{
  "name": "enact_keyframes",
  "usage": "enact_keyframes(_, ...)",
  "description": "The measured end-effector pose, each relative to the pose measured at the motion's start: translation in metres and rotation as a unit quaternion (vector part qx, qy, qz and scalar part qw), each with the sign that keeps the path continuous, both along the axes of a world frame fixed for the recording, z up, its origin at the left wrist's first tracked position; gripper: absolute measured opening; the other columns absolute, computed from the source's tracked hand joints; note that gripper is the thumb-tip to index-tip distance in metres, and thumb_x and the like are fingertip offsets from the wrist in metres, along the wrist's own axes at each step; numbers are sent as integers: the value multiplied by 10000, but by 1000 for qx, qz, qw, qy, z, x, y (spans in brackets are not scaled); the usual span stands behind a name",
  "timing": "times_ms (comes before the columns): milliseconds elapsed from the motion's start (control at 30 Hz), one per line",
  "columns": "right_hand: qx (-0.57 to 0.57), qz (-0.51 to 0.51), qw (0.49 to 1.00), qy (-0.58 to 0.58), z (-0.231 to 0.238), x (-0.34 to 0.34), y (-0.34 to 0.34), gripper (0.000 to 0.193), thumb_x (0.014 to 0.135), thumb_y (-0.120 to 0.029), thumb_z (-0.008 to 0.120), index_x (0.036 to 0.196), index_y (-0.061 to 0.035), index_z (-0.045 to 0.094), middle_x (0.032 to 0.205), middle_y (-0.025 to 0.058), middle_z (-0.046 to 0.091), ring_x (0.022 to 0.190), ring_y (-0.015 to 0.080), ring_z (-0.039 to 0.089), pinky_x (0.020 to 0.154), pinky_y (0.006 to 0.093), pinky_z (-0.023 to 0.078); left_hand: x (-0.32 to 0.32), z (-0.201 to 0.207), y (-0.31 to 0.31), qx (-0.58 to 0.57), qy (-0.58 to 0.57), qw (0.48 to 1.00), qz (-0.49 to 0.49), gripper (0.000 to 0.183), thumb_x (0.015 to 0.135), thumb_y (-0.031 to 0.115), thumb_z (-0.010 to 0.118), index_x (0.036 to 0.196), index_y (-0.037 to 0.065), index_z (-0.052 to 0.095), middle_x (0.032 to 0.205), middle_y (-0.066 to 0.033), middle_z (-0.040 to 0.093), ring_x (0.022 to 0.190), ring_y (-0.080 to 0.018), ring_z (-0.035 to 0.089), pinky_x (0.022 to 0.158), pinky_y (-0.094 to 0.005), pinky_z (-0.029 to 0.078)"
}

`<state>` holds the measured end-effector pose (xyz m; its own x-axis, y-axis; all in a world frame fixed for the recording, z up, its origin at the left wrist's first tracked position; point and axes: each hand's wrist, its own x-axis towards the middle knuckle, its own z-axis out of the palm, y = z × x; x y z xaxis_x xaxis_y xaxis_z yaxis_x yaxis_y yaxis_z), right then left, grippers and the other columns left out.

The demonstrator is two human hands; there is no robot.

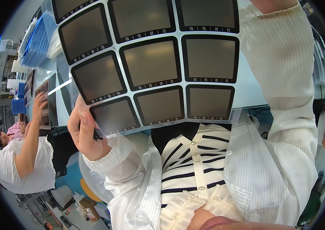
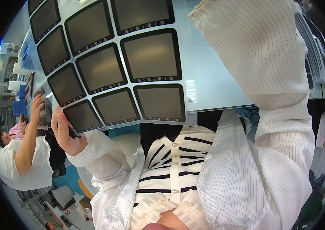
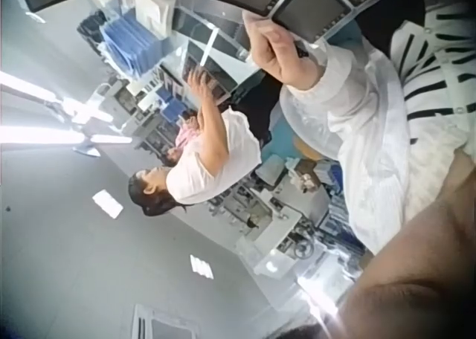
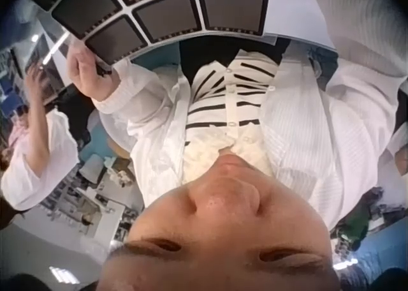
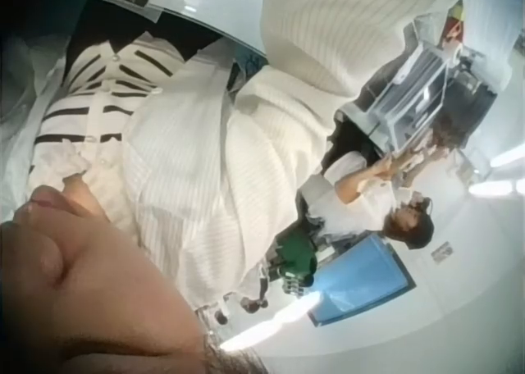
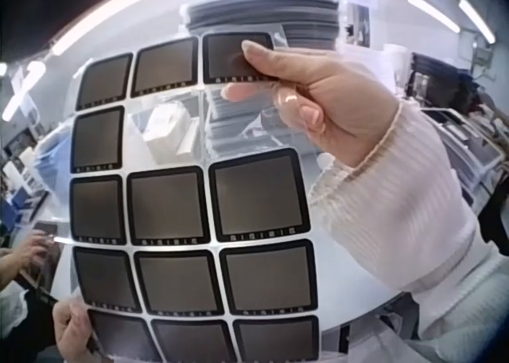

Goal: The person is inspecting, cleaning, and organizing sheets of small electronic display panels using a swab and cleaning liquid at a factory workbench.

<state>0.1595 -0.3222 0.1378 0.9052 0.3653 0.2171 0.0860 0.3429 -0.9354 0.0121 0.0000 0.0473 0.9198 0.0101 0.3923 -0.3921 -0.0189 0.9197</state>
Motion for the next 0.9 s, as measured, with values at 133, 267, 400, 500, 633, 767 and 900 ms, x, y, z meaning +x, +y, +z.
enact_keyframes(133, -91, -73, 992, -55, 1, 1, 10, 239, 939, -226, 515, 884, 4, 552, 881, 192, 663, 382, 16, 465, 353, 111, 380, 2, 8, -5, 48, 116, 992, -25, 294, 920, 186, 487, 713, -22, 508, 669, -13, 468, 611, -64, 381, 587, -205, 269)
enact_keyframes(267, -128, -60, 988, 55, -43, 22, 8, 228, 886, -144, 601, 763, 46, 575, 454, 9, 512, 325, 65, 443, 323, 174, 328, -1, 5, -8, 42, 279, 958, -46, 301, 929, 194, 470, 691, 11, 484, 649, 11, 427, 603, -68, 366, 574, -213, 256)
enact_keyframes(400, -172, -76, 975, 116, -79, 20, 7, 213, 854, -148, 644, 745, 26, 585, 461, 5, 509, 311, 60, 416, 311, 180, 270, -5, -10, -2, -1, 340, 939, -59, 315, 929, 195, 471, 658, 36, 454, 654, 18, 433, 603, -70, 368, 573, -215, 265)
enact_keyframes(500, -163, -40, 976, 139, -96, 20, 3, 202, 855, -133, 641, 737, 18, 576, 501, 35, 553, 312, 58, 412, 309, 186, 256, -4, -20, 0, -39, 372, 923, -94, 327, 927, 195, 473, 636, 53, 430, 654, 23, 435, 621, -71, 373, 587, -219, 279)
enact_keyframes(633, -160, -70, 975, 138, -111, 20, 4, 204, 855, -125, 637, 738, 27, 568, 633, 117, 642, 313, 57, 405, 303, 188, 258, -5, -26, 3, -49, 409, 905, -101, 331, 927, 202, 472, 633, 56, 426, 653, 24, 433, 630, -70, 374, 595, -220, 283)
enact_keyframes(767, -128, -42, 976, 169, -126, 25, 1, 198, 864, -129, 623, 770, 35, 565, 650, 122, 646, 313, 55, 400, 301, 188, 265, -8, -32, 1, -69, 421, 899, -101, 339, 926, 210, 474, 626, 62, 421, 644, 25, 434, 617, -71, 373, 589, -220, 289)
enact_keyframes(900, -157, -15, 972, 173, -129, 23, -1, 192, 879, -138, 602, 828, 41, 553, 718, 149, 663, 313, 53, 401, 299, 185, 273, -9, -38, 4, -88, 436, 887, -124, 342, 924, 215, 474, 622, 67, 414, 642, 23, 433, 611, -71, 372, 590, -218, 293)
